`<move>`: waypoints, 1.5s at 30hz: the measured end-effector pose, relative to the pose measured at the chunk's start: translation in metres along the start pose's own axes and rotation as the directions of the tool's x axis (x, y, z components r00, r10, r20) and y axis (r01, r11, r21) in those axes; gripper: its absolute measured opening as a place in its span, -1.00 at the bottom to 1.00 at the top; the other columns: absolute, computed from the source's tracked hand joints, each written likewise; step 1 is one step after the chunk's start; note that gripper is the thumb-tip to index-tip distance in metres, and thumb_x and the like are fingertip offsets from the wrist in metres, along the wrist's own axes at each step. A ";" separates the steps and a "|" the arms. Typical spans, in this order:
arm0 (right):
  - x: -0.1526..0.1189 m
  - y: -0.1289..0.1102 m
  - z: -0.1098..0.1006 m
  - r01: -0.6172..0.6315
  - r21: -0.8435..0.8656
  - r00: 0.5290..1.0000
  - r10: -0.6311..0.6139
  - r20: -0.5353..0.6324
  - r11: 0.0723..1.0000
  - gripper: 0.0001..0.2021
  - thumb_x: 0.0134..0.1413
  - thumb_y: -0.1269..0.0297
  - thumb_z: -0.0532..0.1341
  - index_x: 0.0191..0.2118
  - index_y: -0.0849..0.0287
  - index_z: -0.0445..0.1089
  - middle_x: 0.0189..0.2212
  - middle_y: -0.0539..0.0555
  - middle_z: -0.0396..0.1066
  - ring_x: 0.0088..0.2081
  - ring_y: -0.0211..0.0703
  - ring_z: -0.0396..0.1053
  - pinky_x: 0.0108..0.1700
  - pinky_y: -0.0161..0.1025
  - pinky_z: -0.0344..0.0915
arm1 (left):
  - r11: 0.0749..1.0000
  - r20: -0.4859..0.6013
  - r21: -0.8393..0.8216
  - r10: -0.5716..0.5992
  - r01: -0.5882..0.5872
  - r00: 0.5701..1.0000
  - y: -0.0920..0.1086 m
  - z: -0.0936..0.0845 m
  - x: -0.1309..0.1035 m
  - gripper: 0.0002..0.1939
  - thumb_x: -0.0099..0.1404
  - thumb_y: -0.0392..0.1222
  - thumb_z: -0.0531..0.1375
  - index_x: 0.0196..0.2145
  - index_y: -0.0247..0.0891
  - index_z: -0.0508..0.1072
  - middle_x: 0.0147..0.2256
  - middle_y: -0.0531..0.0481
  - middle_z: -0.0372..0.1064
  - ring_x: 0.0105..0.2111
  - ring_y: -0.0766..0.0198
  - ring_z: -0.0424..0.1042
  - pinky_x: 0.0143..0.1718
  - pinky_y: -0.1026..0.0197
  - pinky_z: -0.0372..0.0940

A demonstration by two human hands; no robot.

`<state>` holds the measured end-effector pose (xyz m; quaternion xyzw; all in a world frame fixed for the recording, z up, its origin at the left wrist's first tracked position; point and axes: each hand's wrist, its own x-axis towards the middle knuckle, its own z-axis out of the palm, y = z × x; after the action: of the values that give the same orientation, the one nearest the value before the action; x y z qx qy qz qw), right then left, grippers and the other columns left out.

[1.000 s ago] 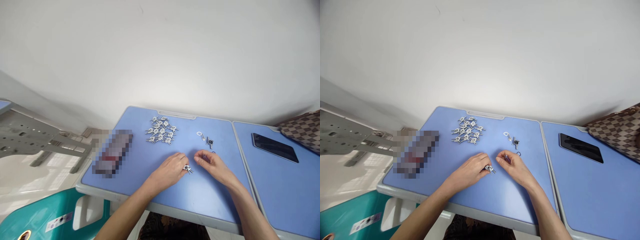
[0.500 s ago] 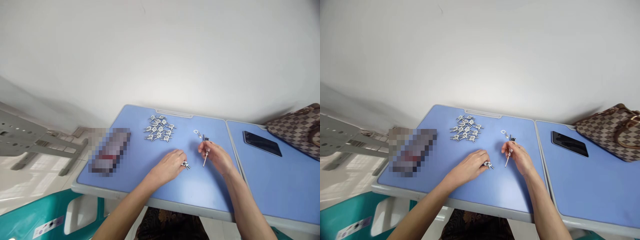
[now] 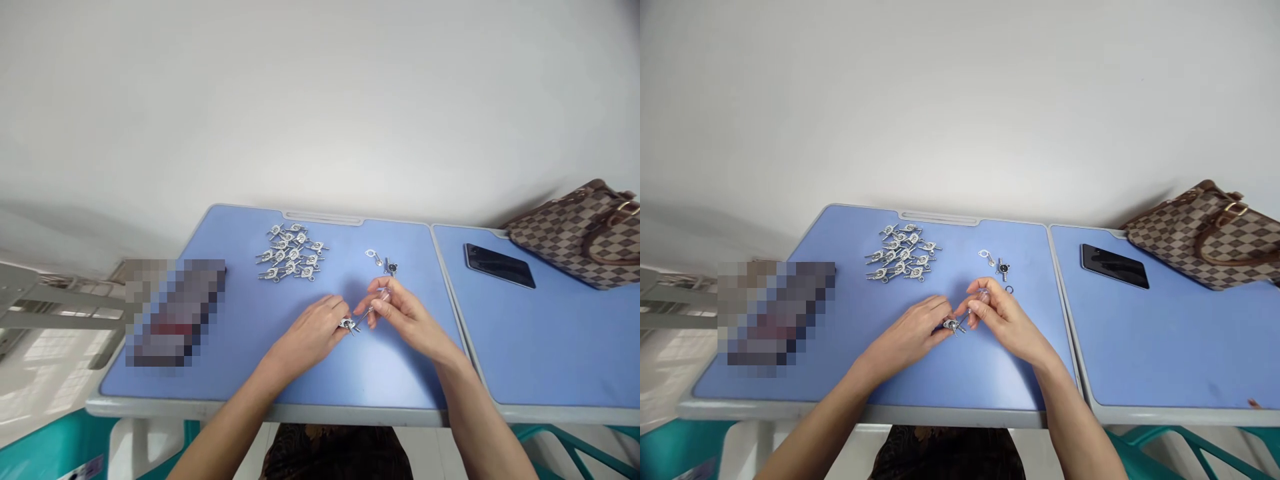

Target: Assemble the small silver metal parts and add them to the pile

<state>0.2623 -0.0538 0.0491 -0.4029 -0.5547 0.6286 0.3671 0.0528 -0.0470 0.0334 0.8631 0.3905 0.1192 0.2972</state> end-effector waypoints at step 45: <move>-0.002 -0.011 0.008 0.162 -0.495 0.986 -0.154 0.056 0.854 -0.87 0.35 0.33 0.03 -0.16 0.11 0.32 -0.26 0.06 0.35 -0.27 -0.20 0.31 -0.21 -0.23 0.28 | 0.984 -0.043 0.177 0.019 -0.011 0.999 0.005 0.007 -0.002 -0.85 0.31 -0.44 0.05 -0.33 -0.22 0.26 -0.31 0.01 0.27 -0.30 0.18 0.30 -0.31 0.15 0.28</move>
<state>0.2557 -0.0580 0.0602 -0.4326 -0.7317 0.4348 0.2972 0.0576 -0.0538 0.0305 0.8861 0.3994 0.1059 0.2100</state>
